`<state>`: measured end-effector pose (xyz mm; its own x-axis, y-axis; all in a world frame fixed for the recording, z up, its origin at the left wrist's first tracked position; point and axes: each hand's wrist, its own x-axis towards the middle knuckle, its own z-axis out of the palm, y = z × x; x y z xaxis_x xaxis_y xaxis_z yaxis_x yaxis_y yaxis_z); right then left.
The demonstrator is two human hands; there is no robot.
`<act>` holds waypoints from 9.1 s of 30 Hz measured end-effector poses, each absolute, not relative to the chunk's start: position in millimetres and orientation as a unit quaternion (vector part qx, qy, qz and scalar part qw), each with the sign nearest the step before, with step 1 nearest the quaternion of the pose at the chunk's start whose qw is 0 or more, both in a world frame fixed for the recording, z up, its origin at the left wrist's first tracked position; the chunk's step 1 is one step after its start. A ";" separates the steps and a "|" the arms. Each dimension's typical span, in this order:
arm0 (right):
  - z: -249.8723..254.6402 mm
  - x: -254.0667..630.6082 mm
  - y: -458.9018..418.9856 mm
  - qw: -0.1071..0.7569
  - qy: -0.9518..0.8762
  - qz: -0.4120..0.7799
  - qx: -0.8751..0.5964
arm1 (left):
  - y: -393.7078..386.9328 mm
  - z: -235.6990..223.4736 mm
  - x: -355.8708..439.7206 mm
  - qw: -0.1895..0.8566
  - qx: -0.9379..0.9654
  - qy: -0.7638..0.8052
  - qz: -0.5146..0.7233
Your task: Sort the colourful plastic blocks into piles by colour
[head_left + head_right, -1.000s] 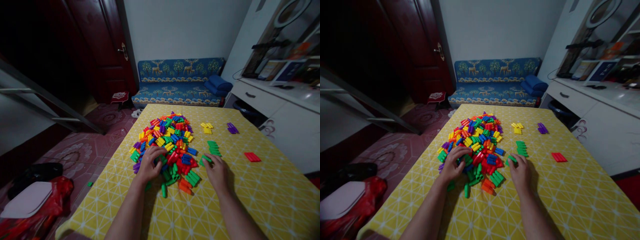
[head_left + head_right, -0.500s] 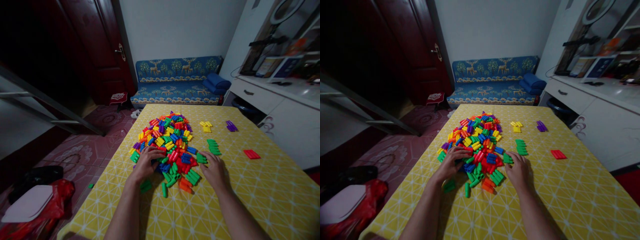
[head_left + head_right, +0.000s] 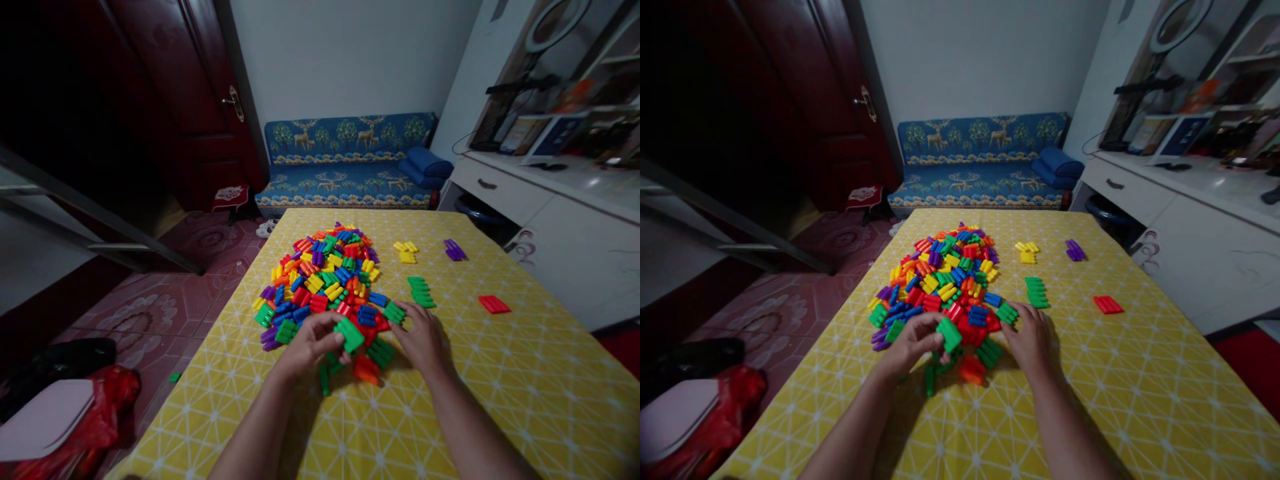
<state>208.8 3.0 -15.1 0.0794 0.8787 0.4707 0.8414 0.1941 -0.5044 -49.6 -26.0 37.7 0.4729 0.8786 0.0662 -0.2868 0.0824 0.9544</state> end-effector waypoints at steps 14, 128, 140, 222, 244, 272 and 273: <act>-13.1 300.3 2.2 0.350 -0.700 0.004 -0.622 | -39.5 33.6 -25.3 0.608 0.687 0.313 0.246; 0.2 156.8 -16.7 0.401 -0.763 0.041 -0.505 | -21.5 29.2 -36.3 0.099 0.807 0.465 0.352; 8.6 159.2 -20.2 0.369 -0.803 0.024 -0.468 | -13.5 37.8 -76.3 -0.022 0.665 0.614 0.425; 0.5 227.0 0.1 0.241 -0.666 -0.043 -0.705 | -22.6 14.9 -38.0 0.323 0.615 0.493 0.524; 5.4 222.4 0.2 0.240 -0.657 -0.011 -0.715 | -21.8 11.4 -41.8 0.268 0.636 0.491 0.531; -2.7 224.3 3.4 0.360 -0.758 0.015 -0.543 | -16.4 8.9 -46.0 0.236 0.551 0.513 0.615; -0.8 220.4 2.9 0.366 -0.759 0.000 -0.538 | -16.1 8.3 -46.2 0.232 0.554 0.515 0.612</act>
<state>220.4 2.9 -0.8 -0.1523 0.8174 0.5555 0.8170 0.4204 -0.3946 -46.2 -16.1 8.3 -0.2789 0.8544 0.4385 0.2859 -0.3620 0.8872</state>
